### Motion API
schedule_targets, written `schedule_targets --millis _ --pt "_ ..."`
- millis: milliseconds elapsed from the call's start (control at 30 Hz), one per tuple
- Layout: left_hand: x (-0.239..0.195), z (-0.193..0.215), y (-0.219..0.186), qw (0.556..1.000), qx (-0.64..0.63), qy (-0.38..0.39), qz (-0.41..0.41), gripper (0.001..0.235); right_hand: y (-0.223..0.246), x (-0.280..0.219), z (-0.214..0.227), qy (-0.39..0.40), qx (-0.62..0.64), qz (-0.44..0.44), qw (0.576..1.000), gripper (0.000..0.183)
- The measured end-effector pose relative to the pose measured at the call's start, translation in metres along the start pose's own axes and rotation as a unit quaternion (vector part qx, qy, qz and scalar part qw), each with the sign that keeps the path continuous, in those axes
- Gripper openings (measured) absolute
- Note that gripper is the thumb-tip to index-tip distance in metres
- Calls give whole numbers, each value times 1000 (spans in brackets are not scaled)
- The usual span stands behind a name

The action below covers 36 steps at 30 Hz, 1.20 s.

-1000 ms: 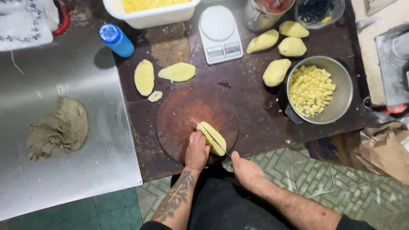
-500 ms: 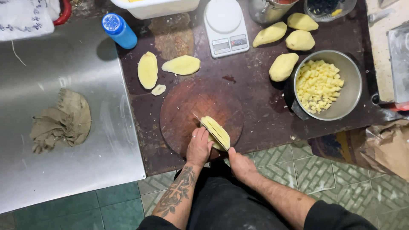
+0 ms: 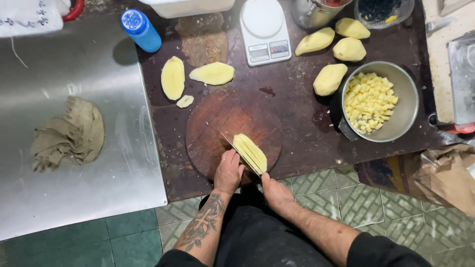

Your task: Chopping peeled potatoes into small cubes on a wooden cutting board.

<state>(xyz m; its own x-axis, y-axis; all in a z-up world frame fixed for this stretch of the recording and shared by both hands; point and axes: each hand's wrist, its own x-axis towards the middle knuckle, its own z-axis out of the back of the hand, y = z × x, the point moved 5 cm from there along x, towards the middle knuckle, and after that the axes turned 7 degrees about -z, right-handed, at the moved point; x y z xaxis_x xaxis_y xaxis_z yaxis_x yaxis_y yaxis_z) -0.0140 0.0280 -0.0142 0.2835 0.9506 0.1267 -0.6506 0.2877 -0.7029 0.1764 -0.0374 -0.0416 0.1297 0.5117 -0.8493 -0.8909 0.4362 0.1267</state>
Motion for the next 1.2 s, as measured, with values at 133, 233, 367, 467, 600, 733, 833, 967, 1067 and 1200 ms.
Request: schedule_targets --millis 133,233,367,467,600,733,833,967,1067,1200 --pt "0 -4 6 1000 -12 -14 -11 46 18 -22 30 -13 -15 36 999 60" --pt "-14 -11 12 999 -25 -18 -16 49 22 -54 48 18 -3 3 1000 68" --pt "-11 -14 15 999 -4 -33 -16 31 10 -46 37 42 37 -62 996 74" --pt "-20 -11 12 999 2 -40 -12 32 5 -28 12 54 63 -63 995 75" --pt "-16 -1 9 1000 13 -9 -25 35 17 -19 25 18 -2 44 999 47" --pt "33 14 6 990 51 126 -26 24 -14 -39 62 -51 -49 126 989 28" --pt "55 14 -28 919 203 87 -328 44 -65 -53 71 -114 -7 126 985 33" --pt "70 -2 -29 877 158 205 -404 51 -100 -43 88 -160 37 74 984 31" --pt "65 15 -36 932 147 246 -221 62 -94 -57 82 -146 27 39 988 30" --pt "64 23 -34 973 159 169 10 76 -46 -62 85 -115 5 48 992 27"
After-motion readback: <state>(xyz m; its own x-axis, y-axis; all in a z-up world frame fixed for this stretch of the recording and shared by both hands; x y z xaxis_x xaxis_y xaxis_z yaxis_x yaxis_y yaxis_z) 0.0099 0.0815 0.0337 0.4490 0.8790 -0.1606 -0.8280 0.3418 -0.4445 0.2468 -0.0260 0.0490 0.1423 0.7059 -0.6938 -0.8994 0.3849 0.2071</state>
